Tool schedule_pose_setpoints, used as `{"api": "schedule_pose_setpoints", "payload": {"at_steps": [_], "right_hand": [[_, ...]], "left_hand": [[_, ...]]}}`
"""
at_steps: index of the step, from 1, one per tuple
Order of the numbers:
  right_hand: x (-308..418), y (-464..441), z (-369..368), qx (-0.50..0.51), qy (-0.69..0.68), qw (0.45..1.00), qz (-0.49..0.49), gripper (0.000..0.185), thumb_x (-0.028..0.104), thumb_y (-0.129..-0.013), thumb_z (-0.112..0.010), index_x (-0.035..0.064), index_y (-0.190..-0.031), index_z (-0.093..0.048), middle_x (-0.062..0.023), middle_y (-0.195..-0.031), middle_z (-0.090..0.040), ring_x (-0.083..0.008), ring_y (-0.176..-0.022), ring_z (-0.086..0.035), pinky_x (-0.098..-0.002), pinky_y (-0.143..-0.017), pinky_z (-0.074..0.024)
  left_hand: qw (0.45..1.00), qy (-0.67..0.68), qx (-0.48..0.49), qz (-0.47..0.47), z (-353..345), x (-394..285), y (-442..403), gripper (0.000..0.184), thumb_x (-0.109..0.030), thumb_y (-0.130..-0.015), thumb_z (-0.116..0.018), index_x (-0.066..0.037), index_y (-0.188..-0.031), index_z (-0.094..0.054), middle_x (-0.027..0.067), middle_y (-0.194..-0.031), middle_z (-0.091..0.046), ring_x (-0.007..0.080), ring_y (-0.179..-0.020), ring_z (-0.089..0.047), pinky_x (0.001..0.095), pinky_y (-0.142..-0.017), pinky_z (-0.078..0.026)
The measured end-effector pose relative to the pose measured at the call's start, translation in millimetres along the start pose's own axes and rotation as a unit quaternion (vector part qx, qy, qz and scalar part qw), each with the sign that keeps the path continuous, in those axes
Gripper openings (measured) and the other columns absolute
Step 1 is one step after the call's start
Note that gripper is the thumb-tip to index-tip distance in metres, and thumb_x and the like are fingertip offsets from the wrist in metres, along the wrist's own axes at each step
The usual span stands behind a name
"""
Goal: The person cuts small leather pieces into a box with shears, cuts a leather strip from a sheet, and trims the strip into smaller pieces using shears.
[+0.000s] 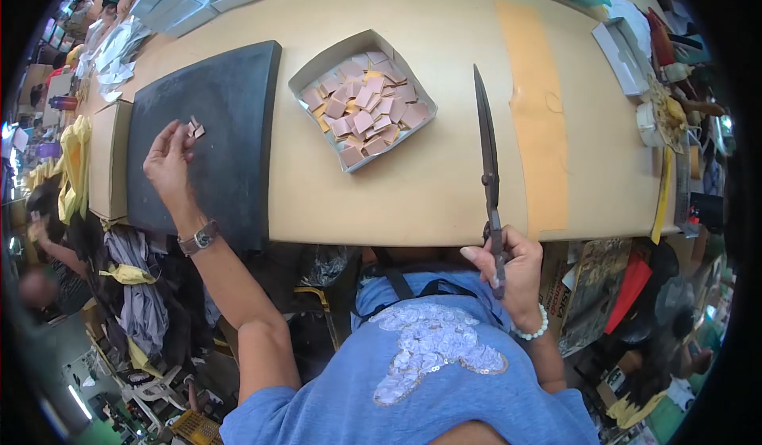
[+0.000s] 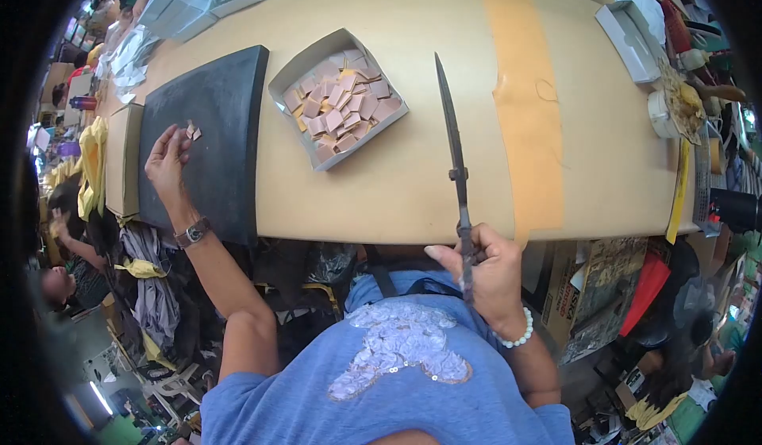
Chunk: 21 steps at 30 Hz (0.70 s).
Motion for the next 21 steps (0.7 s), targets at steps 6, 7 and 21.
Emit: {"api": "schedule_pose_setpoints", "payload": {"at_steps": [6, 7, 21], "right_hand": [[-9.4, 5.0, 9.4, -0.019, -0.042, 0.998, -0.029, 0.027, 0.011, -0.073, -0.073, 0.0035, -0.062, -0.050, 0.0028, -0.050, -0.048, -0.0020, -0.045, -0.042, -0.0180, -0.041, -0.0323], [-9.1, 7.7, 12.9, -0.026, -0.048, 0.998, -0.024, 0.026, 0.010, -0.073, -0.073, 0.0034, -0.063, -0.050, 0.0023, -0.050, -0.048, -0.0022, -0.045, -0.043, -0.0180, -0.041, -0.0330], [-95.8, 113.7, 125.1, -0.114, 0.054, 0.986, -0.113, 0.022, 0.008, -0.071, -0.073, 0.0011, -0.068, -0.053, -0.0035, -0.057, -0.057, -0.0064, -0.049, -0.054, -0.0205, -0.046, -0.0420]], "left_hand": [[0.985, -0.089, -0.025, -0.146, -38.3, -73.0, 62.6, 0.016, -0.008, -0.082, -0.060, 0.002, -0.094, -0.064, 0.0051, -0.079, -0.064, 0.0077, -0.065, -0.055, 0.0216, -0.058, -0.046], [0.984, -0.089, 0.009, -0.157, -59.9, -89.7, 91.8, 0.015, -0.008, -0.082, -0.060, 0.002, -0.092, -0.064, 0.0042, -0.078, -0.064, 0.0078, -0.066, -0.054, 0.0222, -0.059, -0.046], [0.880, -0.111, 0.353, -0.298, -287.0, -146.8, 321.6, 0.024, -0.019, -0.072, -0.068, -0.001, -0.082, -0.056, 0.0111, -0.082, -0.052, 0.0283, -0.070, -0.055, 0.0369, -0.061, -0.044]]}}
Point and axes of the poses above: each hand's wrist, its own y-axis away from the middle knuckle, its own z-axis out of the back of the hand, x = y × z, the point moved 10 cm from there along -y, towards the middle knuckle
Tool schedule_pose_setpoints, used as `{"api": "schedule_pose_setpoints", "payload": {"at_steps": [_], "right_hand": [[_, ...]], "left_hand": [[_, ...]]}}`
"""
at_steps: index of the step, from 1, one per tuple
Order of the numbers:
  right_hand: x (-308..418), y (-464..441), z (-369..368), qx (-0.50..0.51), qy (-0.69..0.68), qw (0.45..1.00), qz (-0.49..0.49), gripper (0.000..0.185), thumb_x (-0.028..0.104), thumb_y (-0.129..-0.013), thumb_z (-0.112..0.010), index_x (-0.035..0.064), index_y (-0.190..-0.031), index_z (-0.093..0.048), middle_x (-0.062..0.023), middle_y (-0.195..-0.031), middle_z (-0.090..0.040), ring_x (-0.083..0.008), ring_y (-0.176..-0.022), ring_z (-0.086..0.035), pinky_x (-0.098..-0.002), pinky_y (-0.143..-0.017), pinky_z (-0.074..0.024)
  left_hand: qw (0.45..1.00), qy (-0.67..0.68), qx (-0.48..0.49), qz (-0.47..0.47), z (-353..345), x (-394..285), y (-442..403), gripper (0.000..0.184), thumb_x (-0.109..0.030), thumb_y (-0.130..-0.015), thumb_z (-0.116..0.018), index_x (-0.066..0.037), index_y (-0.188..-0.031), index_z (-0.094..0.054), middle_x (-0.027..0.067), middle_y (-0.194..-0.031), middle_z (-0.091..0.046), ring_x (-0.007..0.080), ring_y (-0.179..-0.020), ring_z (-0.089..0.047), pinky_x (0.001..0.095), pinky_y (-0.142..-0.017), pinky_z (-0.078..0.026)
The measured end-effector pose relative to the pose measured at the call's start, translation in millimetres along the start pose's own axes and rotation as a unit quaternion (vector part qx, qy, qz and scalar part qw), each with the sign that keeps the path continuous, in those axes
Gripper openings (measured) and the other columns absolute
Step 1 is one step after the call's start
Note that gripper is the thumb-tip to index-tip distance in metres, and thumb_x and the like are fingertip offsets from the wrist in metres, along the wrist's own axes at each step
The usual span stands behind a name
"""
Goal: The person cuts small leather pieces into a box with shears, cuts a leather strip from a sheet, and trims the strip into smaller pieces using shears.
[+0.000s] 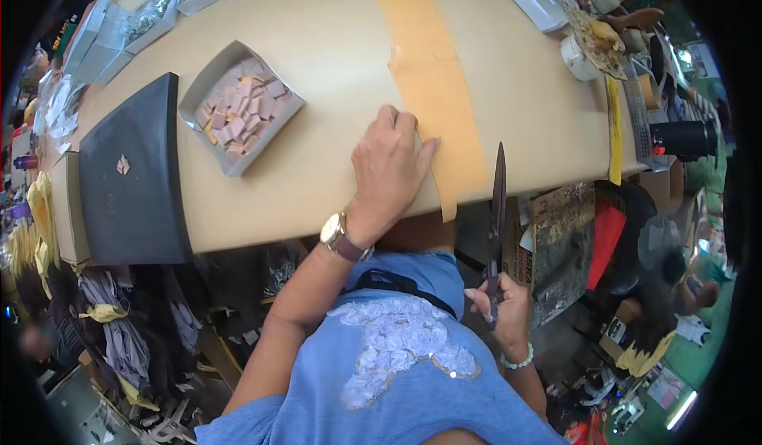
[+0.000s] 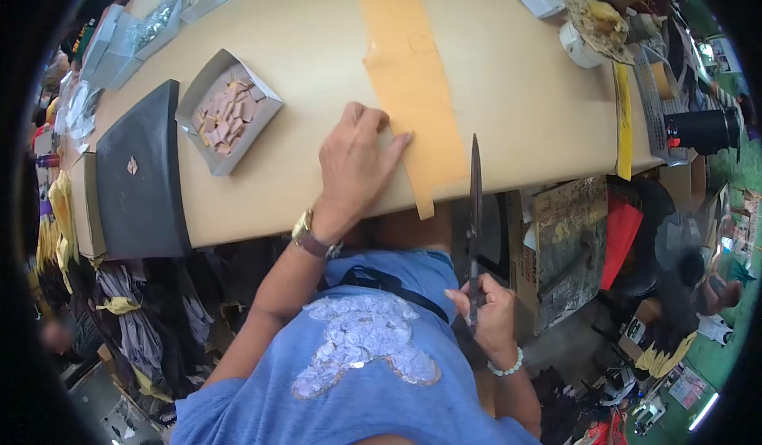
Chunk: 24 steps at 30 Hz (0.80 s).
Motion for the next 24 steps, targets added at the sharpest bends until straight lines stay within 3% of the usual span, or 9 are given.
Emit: {"api": "schedule_pose_setpoints", "payload": {"at_steps": [7, 10, 13, 16, 19, 24], "right_hand": [[-27.8, 1.0, -3.2, 0.017, -0.137, 0.988, -0.069, 0.022, 0.010, -0.074, -0.071, 0.0038, -0.066, -0.051, 0.0001, -0.053, -0.053, -0.0045, -0.046, -0.050, -0.0183, -0.042, -0.0374], [-20.2, -7.1, -3.5, 0.022, -0.109, 0.994, -0.012, 0.024, 0.011, -0.074, -0.071, 0.0045, -0.065, -0.050, 0.0006, -0.053, -0.052, -0.0041, -0.045, -0.048, -0.0183, -0.041, -0.0364], [-19.7, -10.4, -5.7, 0.031, -0.133, 0.991, -0.017, 0.024, 0.011, -0.074, -0.071, 0.0049, -0.065, -0.050, 0.0010, -0.053, -0.051, -0.0039, -0.045, -0.048, -0.0184, -0.041, -0.0359], [-22.3, -11.3, -5.0, 0.042, -0.155, 0.987, -0.023, 0.022, 0.008, -0.074, -0.070, 0.0048, -0.065, -0.050, 0.0008, -0.053, -0.051, -0.0040, -0.046, -0.048, -0.0184, -0.042, -0.0363], [-22.6, -8.4, -7.1, 0.079, -0.180, 0.980, -0.027, 0.019, 0.004, -0.071, -0.069, 0.0044, -0.066, -0.051, 0.0001, -0.055, -0.052, -0.0047, -0.046, -0.049, -0.0181, -0.043, -0.0376], [-34.3, 13.3, -12.2, 0.151, -0.215, 0.963, -0.067, 0.018, 0.004, -0.066, -0.070, 0.0036, -0.069, -0.052, -0.0003, -0.058, -0.054, -0.0058, -0.048, -0.051, -0.0179, -0.045, -0.0401]], "left_hand": [[1.000, -0.003, -0.022, -0.011, -15.8, -4.2, -20.9, 0.019, -0.016, -0.074, -0.066, 0.000, -0.083, -0.059, 0.0111, -0.081, -0.053, 0.0258, -0.075, -0.056, 0.0353, -0.066, -0.045], [0.999, 0.026, -0.009, -0.024, -21.1, -0.9, -29.8, 0.017, -0.014, -0.077, -0.063, 0.002, -0.082, -0.059, 0.0118, -0.081, -0.057, 0.0248, -0.071, -0.058, 0.0341, -0.064, -0.045], [0.992, 0.105, 0.047, 0.045, -22.3, 12.9, -34.8, 0.016, -0.012, -0.081, -0.059, 0.003, -0.087, -0.058, 0.0116, -0.080, -0.061, 0.0195, -0.065, -0.059, 0.0298, -0.059, -0.047], [0.909, 0.347, 0.093, 0.212, -37.4, 43.6, -24.6, 0.017, -0.010, -0.084, -0.057, 0.004, -0.093, -0.056, 0.0111, -0.079, -0.062, 0.0140, -0.066, -0.060, 0.0254, -0.057, -0.048], [0.872, 0.423, 0.095, 0.227, -31.4, 36.6, -12.9, 0.024, -0.007, -0.083, -0.057, 0.004, -0.105, -0.053, 0.0090, -0.079, -0.061, 0.0113, -0.071, -0.059, 0.0238, -0.061, -0.049], [0.888, 0.395, 0.168, 0.163, -44.8, 30.0, 5.8, 0.040, -0.005, -0.081, -0.059, 0.005, -0.117, -0.047, 0.0094, -0.087, -0.062, 0.0120, -0.075, -0.061, 0.0230, -0.064, -0.050]]}}
Point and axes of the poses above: each hand's wrist, its own y-axis away from the middle knuckle, its own z-axis out of the back of the hand, x = y × z, the point moved 10 cm from there along -y, towards the middle knuckle
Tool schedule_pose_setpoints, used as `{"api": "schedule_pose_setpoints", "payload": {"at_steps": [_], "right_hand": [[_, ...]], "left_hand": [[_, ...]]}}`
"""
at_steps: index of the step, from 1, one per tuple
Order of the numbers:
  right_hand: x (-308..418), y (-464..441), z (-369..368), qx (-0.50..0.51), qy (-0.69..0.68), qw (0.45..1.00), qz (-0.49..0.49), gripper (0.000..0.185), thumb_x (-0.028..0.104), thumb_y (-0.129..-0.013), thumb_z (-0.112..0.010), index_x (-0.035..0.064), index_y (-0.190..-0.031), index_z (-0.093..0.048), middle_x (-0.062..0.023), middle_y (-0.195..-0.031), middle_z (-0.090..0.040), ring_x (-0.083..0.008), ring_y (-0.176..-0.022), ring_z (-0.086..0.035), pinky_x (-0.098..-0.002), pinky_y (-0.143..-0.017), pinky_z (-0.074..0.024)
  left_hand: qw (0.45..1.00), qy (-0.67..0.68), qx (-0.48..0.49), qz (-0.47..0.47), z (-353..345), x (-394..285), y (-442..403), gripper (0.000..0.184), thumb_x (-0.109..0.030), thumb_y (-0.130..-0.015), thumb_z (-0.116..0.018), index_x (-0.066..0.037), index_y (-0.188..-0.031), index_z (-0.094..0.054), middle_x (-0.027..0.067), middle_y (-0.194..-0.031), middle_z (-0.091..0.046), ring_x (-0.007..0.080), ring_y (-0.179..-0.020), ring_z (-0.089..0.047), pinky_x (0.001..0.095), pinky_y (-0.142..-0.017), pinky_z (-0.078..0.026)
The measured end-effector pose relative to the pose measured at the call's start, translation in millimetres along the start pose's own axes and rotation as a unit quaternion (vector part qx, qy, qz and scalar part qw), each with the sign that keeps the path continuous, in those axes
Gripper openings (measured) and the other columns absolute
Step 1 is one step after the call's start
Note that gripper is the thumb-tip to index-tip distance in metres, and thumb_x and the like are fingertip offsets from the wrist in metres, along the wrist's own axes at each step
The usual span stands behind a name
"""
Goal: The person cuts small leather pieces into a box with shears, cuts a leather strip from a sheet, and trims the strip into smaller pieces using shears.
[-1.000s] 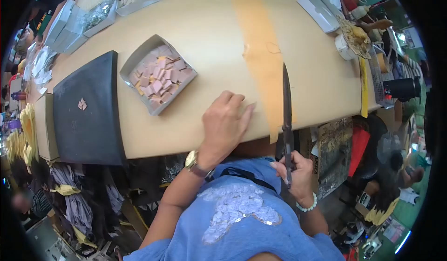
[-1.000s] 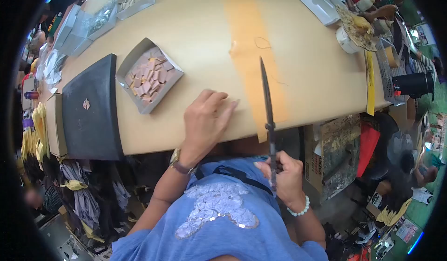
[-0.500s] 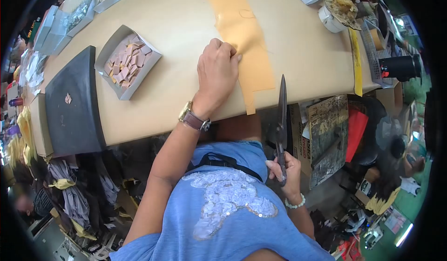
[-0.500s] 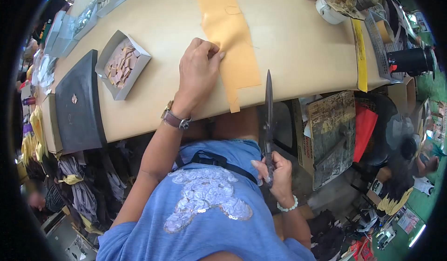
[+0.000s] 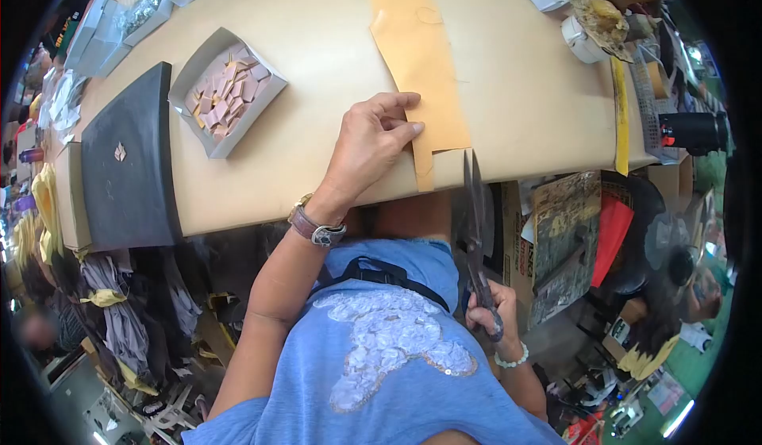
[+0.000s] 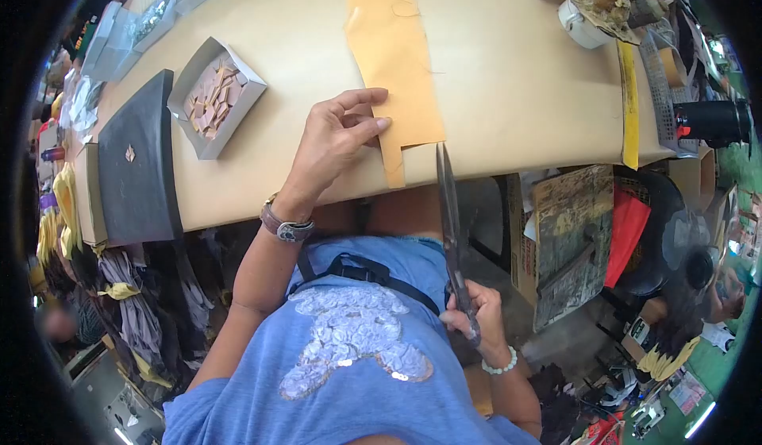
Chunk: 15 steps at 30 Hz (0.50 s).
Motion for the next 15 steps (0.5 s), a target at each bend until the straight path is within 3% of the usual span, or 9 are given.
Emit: {"api": "schedule_pose_setpoints", "payload": {"at_steps": [7, 15], "right_hand": [[-10.5, 1.9, -7.2, 0.072, 0.031, 0.997, -0.023, 0.031, 0.015, -0.060, -0.078, 0.0028, -0.075, -0.054, 0.0010, -0.065, -0.054, -0.0054, -0.059, -0.051, -0.0185, -0.054, -0.0399], [5.5, -40.2, -50.5, 0.104, 0.064, 0.992, 0.017, 0.035, 0.017, -0.058, -0.079, 0.0035, -0.076, -0.053, -0.0003, -0.065, -0.054, -0.0067, -0.060, -0.050, -0.0211, -0.055, -0.0402]], "left_hand": [[0.987, 0.151, 0.008, 0.047, -8.8, -7.3, 14.8, 0.043, -0.004, -0.080, -0.060, 0.007, -0.120, -0.046, 0.0120, -0.092, -0.063, 0.0124, -0.077, -0.061, 0.0233, -0.066, -0.051], [0.992, 0.105, 0.037, 0.056, -1.5, 3.0, 21.9, 0.046, -0.003, -0.079, -0.061, 0.005, -0.122, -0.044, 0.0108, -0.095, -0.062, 0.0112, -0.076, -0.061, 0.0235, -0.067, -0.051]]}}
Point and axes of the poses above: each hand's wrist, its own y-axis away from the middle knuckle, its own z-axis out of the back of the hand, x = y × z, the point moved 10 cm from there along -y, towards the middle knuckle
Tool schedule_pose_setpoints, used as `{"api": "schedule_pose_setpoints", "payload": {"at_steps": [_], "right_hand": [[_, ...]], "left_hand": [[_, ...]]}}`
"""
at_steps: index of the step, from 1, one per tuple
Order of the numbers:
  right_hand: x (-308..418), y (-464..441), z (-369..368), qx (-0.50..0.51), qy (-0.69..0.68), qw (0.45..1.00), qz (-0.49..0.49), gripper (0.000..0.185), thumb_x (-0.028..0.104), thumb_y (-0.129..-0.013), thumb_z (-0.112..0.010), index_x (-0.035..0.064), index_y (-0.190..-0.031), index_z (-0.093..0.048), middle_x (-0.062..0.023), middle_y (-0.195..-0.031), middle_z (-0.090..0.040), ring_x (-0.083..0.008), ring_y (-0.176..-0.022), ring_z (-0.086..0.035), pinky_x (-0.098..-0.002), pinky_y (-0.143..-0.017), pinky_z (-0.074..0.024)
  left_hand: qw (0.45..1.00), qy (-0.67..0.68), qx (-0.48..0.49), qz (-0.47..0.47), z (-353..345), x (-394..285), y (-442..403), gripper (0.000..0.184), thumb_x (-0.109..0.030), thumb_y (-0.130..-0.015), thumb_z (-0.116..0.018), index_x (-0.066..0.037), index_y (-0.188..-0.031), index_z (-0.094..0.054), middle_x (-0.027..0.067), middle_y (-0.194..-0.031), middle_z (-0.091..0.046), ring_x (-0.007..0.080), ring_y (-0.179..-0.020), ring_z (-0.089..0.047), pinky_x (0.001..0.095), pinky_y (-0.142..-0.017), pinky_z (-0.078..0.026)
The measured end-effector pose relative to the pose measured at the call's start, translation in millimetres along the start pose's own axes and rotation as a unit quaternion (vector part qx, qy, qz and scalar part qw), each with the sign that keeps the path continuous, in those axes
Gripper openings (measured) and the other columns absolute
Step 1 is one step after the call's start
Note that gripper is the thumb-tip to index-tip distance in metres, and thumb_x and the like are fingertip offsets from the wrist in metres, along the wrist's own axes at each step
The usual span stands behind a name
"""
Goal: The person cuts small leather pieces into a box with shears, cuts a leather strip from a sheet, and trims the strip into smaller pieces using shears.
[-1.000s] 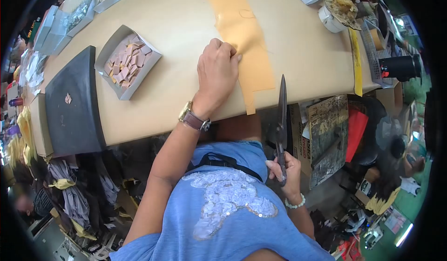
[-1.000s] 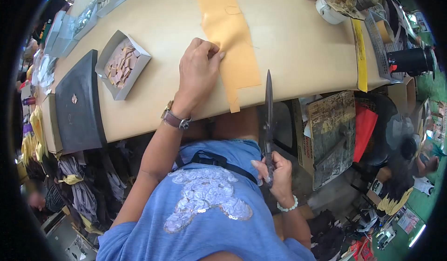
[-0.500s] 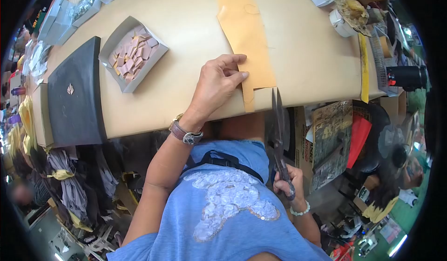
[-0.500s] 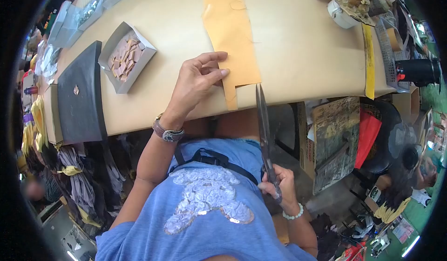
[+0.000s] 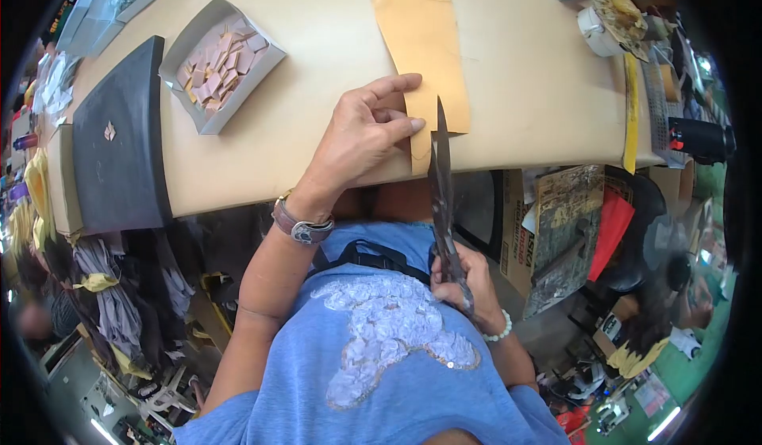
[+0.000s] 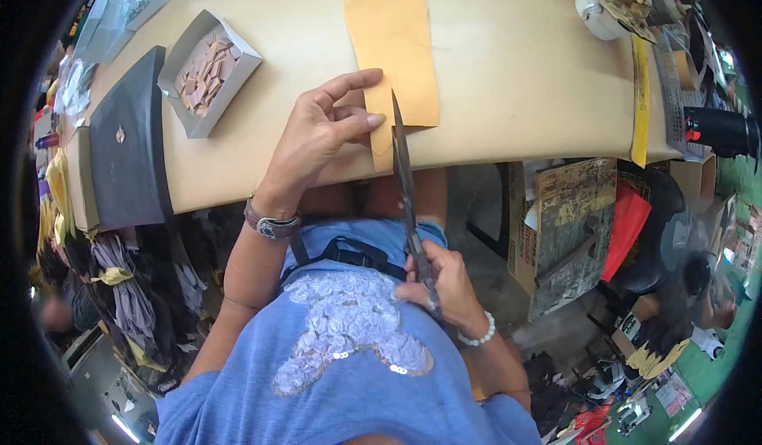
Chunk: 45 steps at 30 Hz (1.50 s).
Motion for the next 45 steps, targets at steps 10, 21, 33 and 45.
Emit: {"api": "schedule_pose_setpoints", "payload": {"at_steps": [10, 21, 33, 45], "right_hand": [[13.4, -23.4, -18.5, -0.031, 0.001, 0.999, 0.033, 0.041, 0.025, -0.060, -0.081, 0.0033, -0.077, -0.051, 0.0005, -0.064, -0.050, -0.0063, -0.058, -0.047, -0.0206, -0.052, -0.0381], [17.4, -25.8, -19.6, -0.045, 0.021, 0.998, 0.034, 0.048, 0.032, -0.058, -0.083, 0.0030, -0.077, -0.050, 0.0010, -0.064, -0.047, -0.0064, -0.058, -0.044, -0.0207, -0.051, -0.0357], [25.4, -21.0, -15.9, -0.079, 0.029, 0.995, 0.058, 0.042, 0.032, -0.065, -0.080, 0.0032, -0.070, -0.050, 0.0034, -0.058, -0.045, -0.0034, -0.051, -0.039, -0.0198, -0.044, -0.0313], [19.3, -17.1, -12.5, -0.111, 0.032, 0.993, 0.032, 0.035, 0.024, -0.067, -0.079, 0.0052, -0.061, -0.049, 0.0046, -0.050, -0.044, -0.0017, -0.045, -0.036, -0.0193, -0.041, -0.0278]], "left_hand": [[0.999, -0.016, -0.016, -0.023, 7.9, 1.0, 5.8, 0.050, -0.001, -0.079, -0.062, 0.005, -0.124, -0.043, 0.0023, -0.075, -0.060, 0.0041, -0.066, -0.055, 0.0188, -0.063, -0.047], [0.999, -0.026, -0.023, -0.028, 5.3, -1.1, 12.4, 0.054, 0.001, -0.078, -0.061, 0.003, -0.128, -0.041, -0.0036, -0.066, -0.053, 0.0001, -0.058, -0.046, 0.0150, -0.054, -0.037], [0.998, -0.027, -0.024, -0.043, 5.8, -0.9, 10.5, 0.056, 0.002, -0.077, -0.060, 0.005, -0.128, -0.039, -0.0017, -0.072, -0.056, 0.0015, -0.063, -0.050, 0.0168, -0.060, -0.043], [0.997, 0.019, -0.047, -0.065, 15.9, -13.7, -13.4, 0.053, -0.008, -0.079, -0.063, 0.005, -0.126, -0.041, 0.0137, -0.099, -0.061, 0.0109, -0.081, -0.059, 0.0242, -0.069, -0.049]]}}
Point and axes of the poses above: each hand's wrist, its own y-axis away from the middle knuckle, its own z-axis out of the back of the hand, x = y × z, the point moved 10 cm from there along -y, towards the middle knuckle
